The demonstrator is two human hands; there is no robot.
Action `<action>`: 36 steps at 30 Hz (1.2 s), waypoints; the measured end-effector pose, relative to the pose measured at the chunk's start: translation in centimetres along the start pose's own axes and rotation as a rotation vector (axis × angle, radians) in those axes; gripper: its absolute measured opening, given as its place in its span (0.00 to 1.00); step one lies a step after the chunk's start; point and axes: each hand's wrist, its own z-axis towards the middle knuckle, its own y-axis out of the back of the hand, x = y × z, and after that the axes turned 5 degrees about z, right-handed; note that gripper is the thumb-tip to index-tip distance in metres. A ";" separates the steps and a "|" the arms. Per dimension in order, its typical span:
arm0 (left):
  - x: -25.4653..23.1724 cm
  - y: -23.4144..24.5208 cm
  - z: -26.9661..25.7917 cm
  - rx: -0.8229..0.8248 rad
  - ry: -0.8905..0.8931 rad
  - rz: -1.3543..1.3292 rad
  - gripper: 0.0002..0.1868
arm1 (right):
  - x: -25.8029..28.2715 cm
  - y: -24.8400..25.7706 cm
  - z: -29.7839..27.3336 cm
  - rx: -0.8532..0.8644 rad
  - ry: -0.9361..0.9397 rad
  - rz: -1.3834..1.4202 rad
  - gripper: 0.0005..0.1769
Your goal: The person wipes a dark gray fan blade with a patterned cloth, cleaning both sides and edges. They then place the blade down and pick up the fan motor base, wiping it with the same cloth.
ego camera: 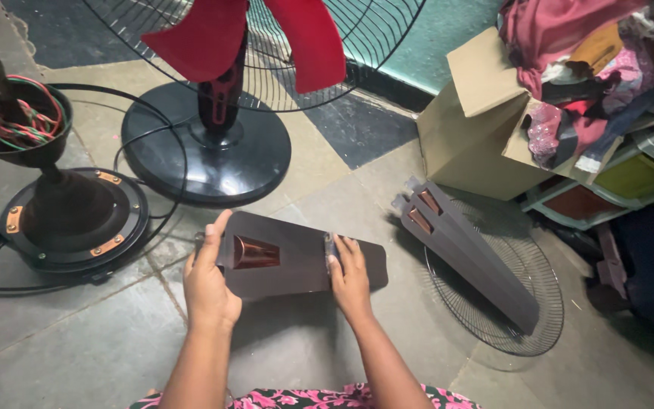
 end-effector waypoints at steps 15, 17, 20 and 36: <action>0.7 1.4 1.1 -0.074 -0.070 0.003 0.23 | -10.9 5.4 -4.1 0.699 -0.561 -0.618 0.35; 0.9 1.7 1.2 -0.050 -0.082 -0.016 0.24 | -10.5 3.5 -6.1 0.887 -0.430 -0.588 0.76; 1.1 2.1 1.5 -0.046 -0.082 -0.008 0.25 | -9.1 0.9 -8.0 0.838 -0.420 -0.688 0.91; 0.6 1.1 -0.6 -0.093 0.016 0.025 0.26 | -6.4 0.9 -6.1 0.891 -0.465 -0.717 0.84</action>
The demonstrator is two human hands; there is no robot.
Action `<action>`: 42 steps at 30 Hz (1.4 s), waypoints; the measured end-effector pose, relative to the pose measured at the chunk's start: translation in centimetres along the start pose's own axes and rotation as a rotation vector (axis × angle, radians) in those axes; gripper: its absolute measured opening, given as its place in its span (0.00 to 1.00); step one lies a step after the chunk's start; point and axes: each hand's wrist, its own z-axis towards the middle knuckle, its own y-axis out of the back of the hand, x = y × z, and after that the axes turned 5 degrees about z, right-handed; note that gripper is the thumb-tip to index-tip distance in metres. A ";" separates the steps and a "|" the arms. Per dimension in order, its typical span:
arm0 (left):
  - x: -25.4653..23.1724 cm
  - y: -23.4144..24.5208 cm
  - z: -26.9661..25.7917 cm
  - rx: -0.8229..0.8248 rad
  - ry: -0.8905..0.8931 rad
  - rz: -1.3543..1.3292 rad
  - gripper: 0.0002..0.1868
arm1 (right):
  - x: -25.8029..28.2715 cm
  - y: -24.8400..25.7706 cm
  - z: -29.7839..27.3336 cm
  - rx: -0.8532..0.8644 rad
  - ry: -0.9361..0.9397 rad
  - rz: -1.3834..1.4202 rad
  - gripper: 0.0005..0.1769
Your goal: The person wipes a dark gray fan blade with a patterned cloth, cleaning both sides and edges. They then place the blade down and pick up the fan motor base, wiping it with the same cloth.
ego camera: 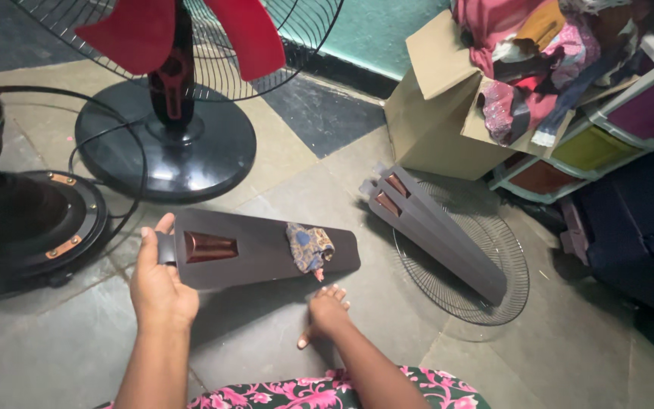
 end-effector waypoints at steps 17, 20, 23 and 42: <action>0.0 -1.5 -1.1 0.129 -0.003 -0.019 0.29 | -0.6 -0.8 -0.4 -0.061 0.043 -0.014 0.85; -0.2 -1.3 0.0 0.134 0.012 0.002 0.30 | -1.4 -1.4 0.3 -0.106 0.072 0.026 0.82; -0.3 -0.8 0.4 0.121 0.023 0.039 0.30 | -3.4 -1.6 1.8 -0.118 0.122 0.099 0.60; 0.0 0.1 1.3 0.079 -0.017 0.087 0.28 | -1.6 10.6 -2.3 -0.756 0.431 0.834 0.16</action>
